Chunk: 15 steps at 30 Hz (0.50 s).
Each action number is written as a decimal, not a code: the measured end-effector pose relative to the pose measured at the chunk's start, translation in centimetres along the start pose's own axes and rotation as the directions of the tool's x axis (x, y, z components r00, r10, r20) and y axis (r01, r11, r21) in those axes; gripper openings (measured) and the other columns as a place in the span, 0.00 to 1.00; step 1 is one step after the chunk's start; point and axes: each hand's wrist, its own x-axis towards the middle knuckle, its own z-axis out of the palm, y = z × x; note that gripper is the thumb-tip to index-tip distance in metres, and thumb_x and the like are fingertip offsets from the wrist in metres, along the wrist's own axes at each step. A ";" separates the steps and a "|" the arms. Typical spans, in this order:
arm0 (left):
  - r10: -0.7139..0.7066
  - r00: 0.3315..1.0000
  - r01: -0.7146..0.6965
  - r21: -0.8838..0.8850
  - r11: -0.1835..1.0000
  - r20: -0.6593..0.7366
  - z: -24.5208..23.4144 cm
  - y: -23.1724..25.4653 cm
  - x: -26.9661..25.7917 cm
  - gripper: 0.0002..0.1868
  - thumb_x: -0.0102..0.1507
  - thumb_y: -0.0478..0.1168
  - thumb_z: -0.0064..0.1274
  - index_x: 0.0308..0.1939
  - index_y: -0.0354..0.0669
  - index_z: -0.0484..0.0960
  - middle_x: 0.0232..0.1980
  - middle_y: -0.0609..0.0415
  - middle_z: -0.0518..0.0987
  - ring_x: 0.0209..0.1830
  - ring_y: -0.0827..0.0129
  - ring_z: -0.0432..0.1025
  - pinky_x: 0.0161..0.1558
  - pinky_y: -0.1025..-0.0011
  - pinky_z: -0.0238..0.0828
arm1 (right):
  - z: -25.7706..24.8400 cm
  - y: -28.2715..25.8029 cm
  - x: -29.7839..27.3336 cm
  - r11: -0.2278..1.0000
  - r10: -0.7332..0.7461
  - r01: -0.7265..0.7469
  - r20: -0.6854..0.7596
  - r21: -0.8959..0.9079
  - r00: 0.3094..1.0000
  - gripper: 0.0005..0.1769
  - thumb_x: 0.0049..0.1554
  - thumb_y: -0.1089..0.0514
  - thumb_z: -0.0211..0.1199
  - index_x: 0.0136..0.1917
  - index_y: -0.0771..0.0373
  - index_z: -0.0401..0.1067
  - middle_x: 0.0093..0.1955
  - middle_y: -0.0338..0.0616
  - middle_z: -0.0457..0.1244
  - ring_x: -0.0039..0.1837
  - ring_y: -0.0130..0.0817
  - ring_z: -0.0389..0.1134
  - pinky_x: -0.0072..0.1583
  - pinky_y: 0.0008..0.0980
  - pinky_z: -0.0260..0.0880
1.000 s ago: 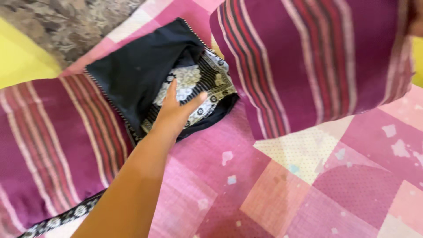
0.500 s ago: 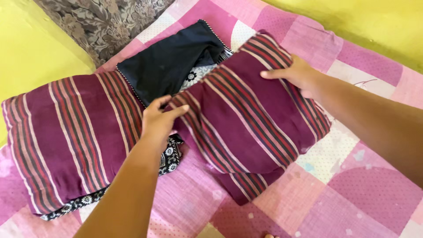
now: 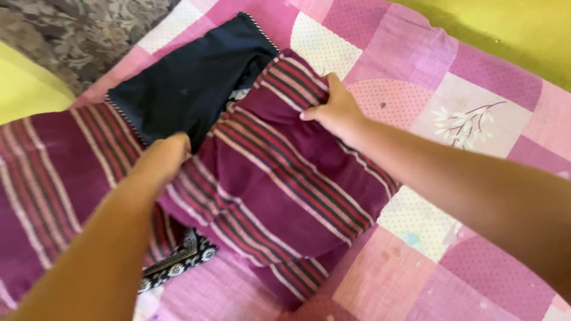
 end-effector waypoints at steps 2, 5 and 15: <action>-0.097 0.995 0.091 0.158 0.983 0.027 1.2 -1.2 4.8 0.31 0.68 0.61 0.48 0.51 0.33 0.83 0.51 0.32 0.80 0.54 0.44 0.74 0.53 0.54 0.66 | 0.6 0.6 -1.1 1.000 0.003 -0.002 -0.018 0.021 1.000 0.40 0.46 0.53 0.74 0.67 0.68 0.62 0.58 0.55 0.68 0.63 0.45 0.71 0.65 0.39 0.70; 0.033 0.978 -0.149 0.579 0.802 0.207 3.7 -1.6 9.6 0.27 0.70 0.55 0.40 0.62 0.43 0.82 0.64 0.36 0.79 0.65 0.42 0.73 0.64 0.53 0.68 | 0.6 1.6 -1.5 0.992 -0.101 0.100 0.006 0.075 0.995 0.43 0.45 0.50 0.76 0.67 0.69 0.61 0.58 0.56 0.68 0.63 0.45 0.71 0.65 0.39 0.69; -0.054 0.992 -0.022 0.573 0.819 0.114 6.6 2.1 5.5 0.24 0.68 0.41 0.40 0.67 0.69 0.78 0.84 0.57 0.41 0.81 0.41 0.40 0.74 0.47 0.46 | 3.0 5.3 0.6 0.985 -0.153 0.158 0.061 -0.069 0.986 0.57 0.46 0.35 0.77 0.73 0.70 0.55 0.68 0.59 0.61 0.71 0.46 0.63 0.72 0.42 0.61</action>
